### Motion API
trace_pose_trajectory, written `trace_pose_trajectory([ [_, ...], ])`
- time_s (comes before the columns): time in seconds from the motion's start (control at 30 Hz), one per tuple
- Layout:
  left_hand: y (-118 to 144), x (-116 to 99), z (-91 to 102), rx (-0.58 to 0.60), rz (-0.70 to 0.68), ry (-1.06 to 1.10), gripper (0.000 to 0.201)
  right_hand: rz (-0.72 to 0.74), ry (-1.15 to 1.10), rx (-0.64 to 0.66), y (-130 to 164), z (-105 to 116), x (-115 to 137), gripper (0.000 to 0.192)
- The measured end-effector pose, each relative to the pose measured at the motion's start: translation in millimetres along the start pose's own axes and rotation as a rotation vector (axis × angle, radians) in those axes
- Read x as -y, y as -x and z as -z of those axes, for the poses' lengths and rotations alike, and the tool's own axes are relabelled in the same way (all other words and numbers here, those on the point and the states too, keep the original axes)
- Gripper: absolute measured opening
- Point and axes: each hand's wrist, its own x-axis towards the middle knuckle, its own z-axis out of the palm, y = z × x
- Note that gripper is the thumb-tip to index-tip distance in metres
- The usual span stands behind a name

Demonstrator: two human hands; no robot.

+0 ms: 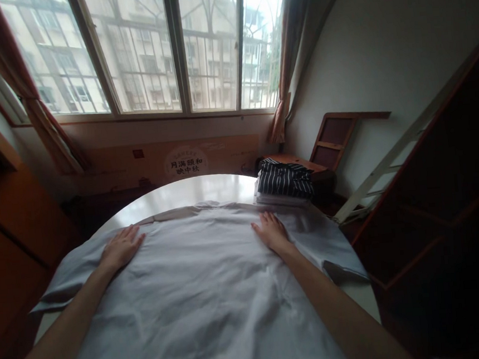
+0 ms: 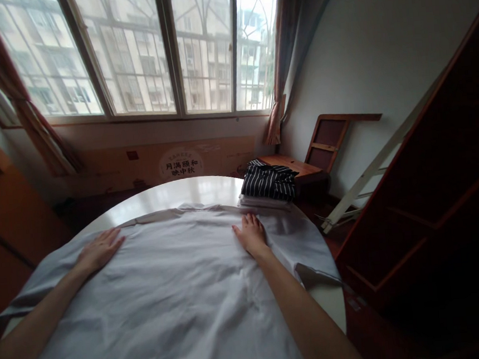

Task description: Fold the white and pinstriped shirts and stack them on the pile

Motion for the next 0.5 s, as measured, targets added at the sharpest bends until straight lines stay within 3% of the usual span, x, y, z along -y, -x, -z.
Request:
trace_pose_trajectory([
  [0.1, -0.4, 5.2, 0.6, -0.017, 0.095, -0.008, 0.058, 0.005, 0.0, -0.004, -0.4, 0.0, 0.2, 0.058],
  [0.2, 0.8, 6.4, -0.6, -0.057, 0.08, -0.015, 0.055, 0.006, 0.006, -0.009, -1.0, 0.1, 0.7, 0.058],
  [0.33, 4.4, 7.3, -3.5, -0.141, -0.078, 0.065, 0.048, 0.006, 0.019, -0.019, -0.9, 0.0, 2.0, 0.056],
  [0.43, 4.8, 4.1, -3.9, -0.139, -0.236, 0.195, 0.044, 0.018, 0.037, -0.037, 0.0, -0.4, 3.4, 0.053],
  [0.5, 3.9, -3.5, -0.9, -0.141, -0.252, 0.213, 0.042, 0.018, 0.049, -0.041, 0.4, -0.8, 4.2, 0.052],
])
